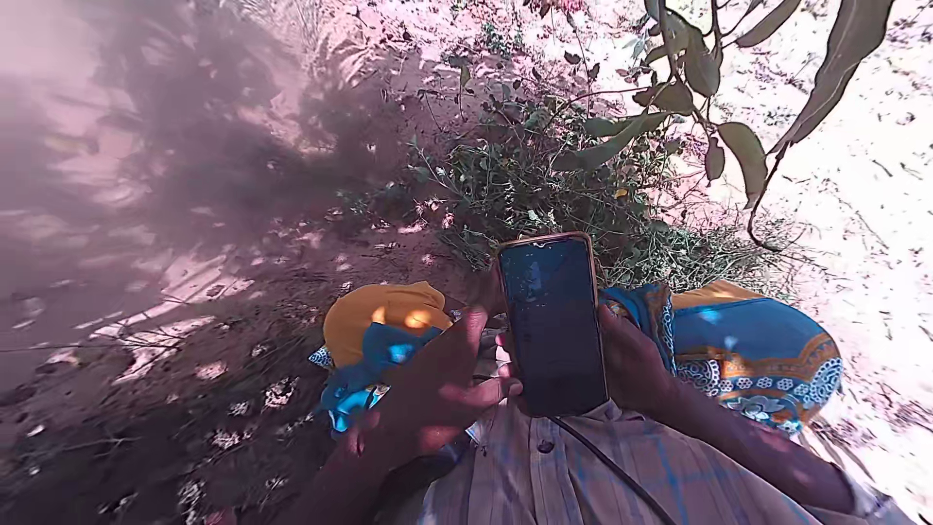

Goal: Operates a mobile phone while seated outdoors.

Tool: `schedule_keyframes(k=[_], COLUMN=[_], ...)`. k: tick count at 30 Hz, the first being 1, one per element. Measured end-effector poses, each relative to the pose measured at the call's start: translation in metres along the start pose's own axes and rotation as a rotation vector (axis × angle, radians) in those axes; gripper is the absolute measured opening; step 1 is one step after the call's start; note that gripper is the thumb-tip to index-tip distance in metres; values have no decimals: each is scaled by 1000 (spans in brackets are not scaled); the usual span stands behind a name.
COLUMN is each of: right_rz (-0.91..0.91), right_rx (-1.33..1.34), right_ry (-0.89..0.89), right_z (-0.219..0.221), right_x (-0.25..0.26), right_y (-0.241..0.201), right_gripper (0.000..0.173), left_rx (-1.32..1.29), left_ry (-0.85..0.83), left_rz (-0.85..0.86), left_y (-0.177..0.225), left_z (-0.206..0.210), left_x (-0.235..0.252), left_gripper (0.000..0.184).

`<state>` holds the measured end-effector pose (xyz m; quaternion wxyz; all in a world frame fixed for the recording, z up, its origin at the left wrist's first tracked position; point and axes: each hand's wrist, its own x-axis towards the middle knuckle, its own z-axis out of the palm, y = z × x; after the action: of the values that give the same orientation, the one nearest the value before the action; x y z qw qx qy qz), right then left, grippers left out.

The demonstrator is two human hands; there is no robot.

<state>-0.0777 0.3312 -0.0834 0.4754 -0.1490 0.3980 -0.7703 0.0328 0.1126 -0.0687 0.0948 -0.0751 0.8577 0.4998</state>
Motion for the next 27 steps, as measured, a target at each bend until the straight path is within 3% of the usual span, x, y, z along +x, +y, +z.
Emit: schedule_keyframes(k=[6, 13, 17, 21, 27], right_rz=[-91, -88, -38, -66, -92], right_rx=[9, 54, 36, 32, 40], right_ry=[-57, -104, -122, -138, -211], right_z=[-1, 1, 0, 3, 0], right_x=[-5, -14, -17, -18, -17], right_y=[3, 3, 5, 4, 9], right_gripper=[35, 34, 40, 37, 42], left_rx=[106, 44, 26, 66, 85], left_ry=[80, 49, 33, 78, 90], left_rz=[124, 128, 37, 132, 144], left_y=[1, 4, 22, 7, 10], left_z=[6, 6, 3, 6, 7], left_x=[-7, -8, -17, -18, -21], left_gripper=[107, 100, 99, 96, 96])
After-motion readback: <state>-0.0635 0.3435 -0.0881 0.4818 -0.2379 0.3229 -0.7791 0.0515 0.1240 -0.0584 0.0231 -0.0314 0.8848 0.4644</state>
